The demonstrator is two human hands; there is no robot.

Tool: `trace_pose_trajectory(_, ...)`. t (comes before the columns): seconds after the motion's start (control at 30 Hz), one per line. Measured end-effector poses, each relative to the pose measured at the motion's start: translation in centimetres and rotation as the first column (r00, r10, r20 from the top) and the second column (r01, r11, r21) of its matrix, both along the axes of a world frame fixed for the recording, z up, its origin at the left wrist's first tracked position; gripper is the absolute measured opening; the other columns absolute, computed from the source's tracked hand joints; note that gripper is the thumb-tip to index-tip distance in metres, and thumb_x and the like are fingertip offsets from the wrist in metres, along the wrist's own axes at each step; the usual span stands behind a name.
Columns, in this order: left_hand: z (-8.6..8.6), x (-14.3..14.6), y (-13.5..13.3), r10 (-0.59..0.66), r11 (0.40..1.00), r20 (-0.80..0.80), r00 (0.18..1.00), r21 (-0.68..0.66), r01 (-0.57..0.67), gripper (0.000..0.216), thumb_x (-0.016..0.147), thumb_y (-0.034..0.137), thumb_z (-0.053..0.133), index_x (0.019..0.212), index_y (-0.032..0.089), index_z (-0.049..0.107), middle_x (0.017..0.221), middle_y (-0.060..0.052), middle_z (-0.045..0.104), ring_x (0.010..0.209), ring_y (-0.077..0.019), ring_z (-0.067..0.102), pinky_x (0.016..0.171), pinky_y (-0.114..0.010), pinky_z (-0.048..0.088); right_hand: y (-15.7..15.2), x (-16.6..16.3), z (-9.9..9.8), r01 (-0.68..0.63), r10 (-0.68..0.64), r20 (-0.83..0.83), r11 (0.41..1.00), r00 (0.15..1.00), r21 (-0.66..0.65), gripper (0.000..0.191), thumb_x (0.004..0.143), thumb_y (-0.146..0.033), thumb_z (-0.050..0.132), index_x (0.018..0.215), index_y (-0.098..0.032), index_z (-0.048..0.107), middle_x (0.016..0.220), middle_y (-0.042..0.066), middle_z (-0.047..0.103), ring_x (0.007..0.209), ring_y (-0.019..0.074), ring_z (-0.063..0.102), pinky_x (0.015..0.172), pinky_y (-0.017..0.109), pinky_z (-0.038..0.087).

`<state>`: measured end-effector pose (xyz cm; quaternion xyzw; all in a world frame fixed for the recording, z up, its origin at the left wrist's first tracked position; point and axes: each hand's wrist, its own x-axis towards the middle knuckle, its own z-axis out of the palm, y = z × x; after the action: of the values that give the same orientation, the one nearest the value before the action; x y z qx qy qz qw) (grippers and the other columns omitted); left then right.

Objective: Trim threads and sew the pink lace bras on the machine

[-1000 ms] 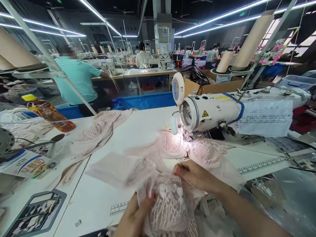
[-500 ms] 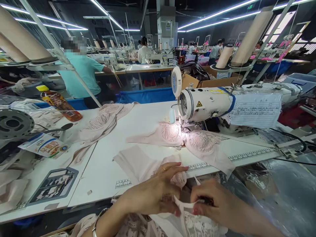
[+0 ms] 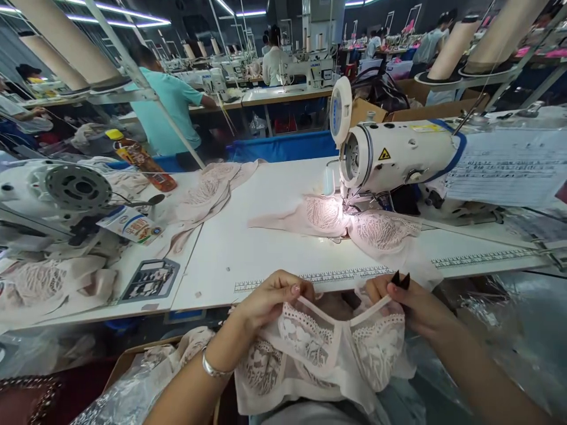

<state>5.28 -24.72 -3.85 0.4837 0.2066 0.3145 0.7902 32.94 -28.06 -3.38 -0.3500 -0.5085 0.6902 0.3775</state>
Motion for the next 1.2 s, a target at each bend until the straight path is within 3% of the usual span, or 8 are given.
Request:
trace_pose_trajectory(0.1, -0.8, 0.8, -0.8, 0.068, 0.984, 0.138, 0.988, -0.172, -0.044, 0.063, 0.076, 0.053, 0.079, 0.045, 0.019, 0.036, 0.044, 0.003, 0.041, 0.051, -0.0117, 0.043, 0.072, -0.032, 0.044, 0.0, -0.6, -0.6, -0.026, 0.018, -0.082, 0.994, 0.996, -0.105, 0.065, 0.077, -0.070, 0.069, 0.049, -0.023, 0.034, 0.047, -0.004, 0.040, 0.043, 0.0101, 0.029, 0.044, 0.026, 0.023)
trace_pose_trajectory(0.17, -1.2, 1.3, -1.3, 0.133, 0.952, 0.199, 0.971, -0.297, -0.070, 0.065, 0.076, 0.051, 0.080, 0.047, 0.019, 0.031, 0.042, 0.007, 0.032, 0.042, -0.0075, 0.032, 0.061, -0.028, 0.043, -0.2, -0.9, -0.9, -0.031, 0.016, -0.113, 0.991, 0.993, -0.133, 0.066, 0.078, -0.071, 0.067, 0.049, -0.024, 0.030, 0.043, -0.005, 0.036, 0.041, 0.0095, 0.027, 0.042, 0.025, 0.022)
trace_pose_trajectory(0.27, -2.0, 1.7, -1.8, 0.176, 0.926, 0.252, 0.952, -0.371, -0.073, 0.065, 0.077, 0.051, 0.079, 0.050, 0.019, 0.029, 0.042, 0.009, 0.025, 0.036, -0.0046, 0.023, 0.044, -0.019, 0.032, -0.6, -0.9, -1.3, 0.015, -0.035, -0.135, 0.989, 0.990, -0.145, 0.067, 0.079, -0.071, 0.066, 0.051, -0.024, 0.028, 0.041, -0.007, 0.030, 0.040, 0.0090, 0.023, 0.042, 0.025, 0.022)
trace_pose_trajectory(0.37, -2.5, 1.9, -1.9, 0.145, 0.922, 0.296, 0.944, -0.387, -0.021, 0.064, 0.078, 0.048, 0.079, 0.051, 0.020, 0.029, 0.041, 0.009, 0.026, 0.034, -0.0042, 0.020, 0.036, -0.017, 0.022, -0.8, -0.8, -1.6, 0.041, -0.065, -0.147, 0.985, 0.987, -0.165, 0.065, 0.079, -0.069, 0.068, 0.051, -0.025, 0.030, 0.040, -0.007, 0.032, 0.040, 0.0092, 0.022, 0.043, 0.025, 0.023)
trace_pose_trajectory(0.63, -2.2, 1.8, -1.6, 0.106, 0.931, 0.309, 0.945, -0.365, 0.016, 0.062, 0.080, 0.046, 0.079, 0.049, 0.019, 0.032, 0.042, 0.007, 0.032, 0.036, -0.0039, 0.024, 0.037, -0.016, 0.028, -0.1, -0.2, -2.0, -0.103, 0.054, -0.296, 0.983, 0.954, -0.151, 0.058, 0.086, -0.060, 0.069, 0.053, -0.022, 0.039, 0.045, -0.006, 0.038, 0.041, 0.0079, 0.024, 0.044, 0.025, 0.023)
trace_pose_trajectory(0.8, -1.9, 1.9, -1.8, 0.116, 0.920, 0.298, 0.947, -0.391, 0.011, 0.063, 0.078, 0.047, 0.081, 0.051, 0.019, 0.031, 0.041, 0.008, 0.030, 0.035, -0.0038, 0.024, 0.036, -0.015, 0.028, 0.0, 0.0, -1.7, -0.109, 0.048, -0.311, 0.977, 0.949, -0.182, 0.058, 0.085, -0.058, 0.071, 0.053, -0.022, 0.040, 0.045, -0.006, 0.038, 0.042, 0.0085, 0.025, 0.045, 0.025, 0.022)
trace_pose_trajectory(1.07, -1.7, 2.1, -1.8, 0.134, 0.936, 0.308, 0.942, -0.351, -0.018, 0.065, 0.080, 0.048, 0.078, 0.049, 0.019, 0.029, 0.040, 0.008, 0.028, 0.036, -0.0038, 0.023, 0.038, -0.015, 0.025, 0.1, -0.1, -1.7, -0.094, 0.069, -0.212, 0.989, 0.975, -0.114, 0.061, 0.085, -0.064, 0.067, 0.053, -0.023, 0.035, 0.045, -0.007, 0.035, 0.042, 0.0086, 0.027, 0.045, 0.026, 0.023)
trace_pose_trajectory(1.2, -1.6, 2.3, -1.5, 0.101, 0.944, 0.292, 0.951, -0.331, 0.001, 0.066, 0.079, 0.050, 0.079, 0.049, 0.019, 0.029, 0.039, 0.007, 0.028, 0.036, -0.0038, 0.023, 0.037, -0.016, 0.024, 0.8, 1.0, -1.5, -0.140, 0.143, -0.069, 0.989, 0.987, 0.036, 0.062, 0.084, -0.072, 0.061, 0.054, -0.022, 0.039, 0.045, -0.007, 0.037, 0.041, 0.0082, 0.029, 0.043, 0.025, 0.023)
